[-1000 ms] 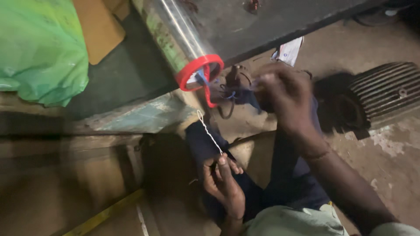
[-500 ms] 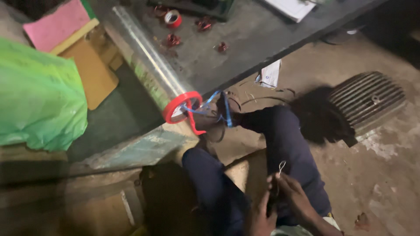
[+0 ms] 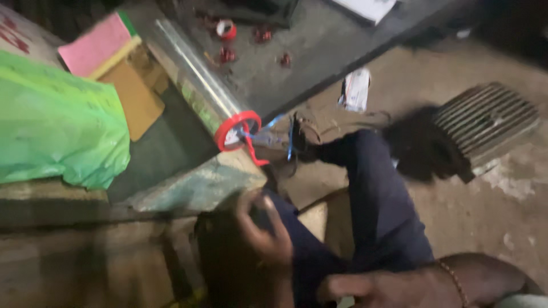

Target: The person ties a white string around a blue wire attached to a metal cylinder with a red cap. They repeatedly wrap and knot the string to secure the wire to the cylinder.

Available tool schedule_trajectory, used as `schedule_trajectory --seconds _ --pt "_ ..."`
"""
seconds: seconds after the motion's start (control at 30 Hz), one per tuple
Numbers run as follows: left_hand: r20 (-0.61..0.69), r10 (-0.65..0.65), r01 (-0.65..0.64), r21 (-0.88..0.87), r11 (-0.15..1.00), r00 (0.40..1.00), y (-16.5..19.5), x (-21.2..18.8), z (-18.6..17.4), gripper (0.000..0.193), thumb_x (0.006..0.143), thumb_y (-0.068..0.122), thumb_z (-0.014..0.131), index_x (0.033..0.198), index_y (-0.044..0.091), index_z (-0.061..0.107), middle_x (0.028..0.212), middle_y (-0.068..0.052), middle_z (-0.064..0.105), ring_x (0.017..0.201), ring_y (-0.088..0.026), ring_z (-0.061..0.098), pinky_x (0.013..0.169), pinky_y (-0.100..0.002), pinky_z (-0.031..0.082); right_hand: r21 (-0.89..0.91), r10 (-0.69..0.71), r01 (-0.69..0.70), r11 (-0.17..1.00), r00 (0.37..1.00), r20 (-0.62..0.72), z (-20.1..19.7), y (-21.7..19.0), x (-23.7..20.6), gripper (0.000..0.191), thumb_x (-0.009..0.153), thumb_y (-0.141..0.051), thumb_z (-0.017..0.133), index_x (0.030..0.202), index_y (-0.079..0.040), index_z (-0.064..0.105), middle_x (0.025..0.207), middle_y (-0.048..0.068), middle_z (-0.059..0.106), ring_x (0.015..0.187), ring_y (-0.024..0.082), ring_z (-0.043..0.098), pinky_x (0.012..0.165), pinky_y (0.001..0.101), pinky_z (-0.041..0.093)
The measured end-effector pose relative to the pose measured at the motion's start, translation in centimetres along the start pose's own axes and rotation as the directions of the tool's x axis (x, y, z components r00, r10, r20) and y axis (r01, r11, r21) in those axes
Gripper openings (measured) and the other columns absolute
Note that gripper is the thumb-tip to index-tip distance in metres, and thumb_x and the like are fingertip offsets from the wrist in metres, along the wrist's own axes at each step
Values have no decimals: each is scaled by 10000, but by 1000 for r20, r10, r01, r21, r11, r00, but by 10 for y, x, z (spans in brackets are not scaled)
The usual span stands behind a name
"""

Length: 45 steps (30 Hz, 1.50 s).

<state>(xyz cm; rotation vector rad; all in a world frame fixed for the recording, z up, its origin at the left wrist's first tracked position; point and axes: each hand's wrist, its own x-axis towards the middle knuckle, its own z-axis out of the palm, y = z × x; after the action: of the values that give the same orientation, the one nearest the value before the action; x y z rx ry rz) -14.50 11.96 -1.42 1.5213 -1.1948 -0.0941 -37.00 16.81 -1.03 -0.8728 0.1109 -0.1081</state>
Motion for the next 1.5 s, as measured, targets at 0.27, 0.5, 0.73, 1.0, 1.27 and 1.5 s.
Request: schedule_trajectory --seconds 0.27,0.5,0.73,1.0,1.27,1.5 --pt "51 -12 10 37 999 999 -25 116 36 795 993 288 759 1568 -21 306 1551 -252 409 1430 -397 435 1209 -485 333 -976 -588 210 65 798 133 -16 -27 4 391 1127 -205 388 1432 3 518 1416 101 606 1299 176 603 1104 332 437" --pt "95 -27 19 85 996 995 -69 143 56 757 931 233 760 1515 -56 374 1412 -246 555 1266 -346 593 1066 -441 474 -445 -571 415 793 254 -780 -95 -93 94 355 1039 -141 566 1363 3 544 1153 101 618 996 168 621 814 326 566" --pt "274 -116 156 -128 979 955 -90 142 49 289 1018 156 677 1178 -80 626 1114 -154 730 1026 -240 720 943 -387 571 -901 -801 -153 405 416 -431 -111 -104 140 491 988 -46 660 1454 -140 538 1092 87 721 891 212 750 751 333 589" --pt "234 -126 76 212 974 964 -90 141 52 233 981 123 686 1078 -79 621 947 -182 691 897 -315 693 873 -434 532 -922 -601 -365 128 711 -365 -149 -127 179 808 873 -200 718 1567 -75 323 1134 229 677 532 327 666 467 432 543" --pt "430 -30 27 13 1000 902 -93 155 28 327 1057 169 605 1274 -72 567 1208 -216 655 1105 -355 681 992 -433 523 -748 -537 -484 -455 819 -203 -159 -137 176 807 788 -152 705 1528 -59 397 1021 161 679 553 174 675 360 296 478" --pt "353 38 -98 152 983 935 -108 143 44 230 1057 134 566 1188 -50 607 1108 -239 660 1053 -419 656 1008 -481 494 -747 -390 -444 -495 881 -266 -167 -151 179 799 821 -163 661 1547 -105 334 1003 192 684 375 139 580 259 305 429"
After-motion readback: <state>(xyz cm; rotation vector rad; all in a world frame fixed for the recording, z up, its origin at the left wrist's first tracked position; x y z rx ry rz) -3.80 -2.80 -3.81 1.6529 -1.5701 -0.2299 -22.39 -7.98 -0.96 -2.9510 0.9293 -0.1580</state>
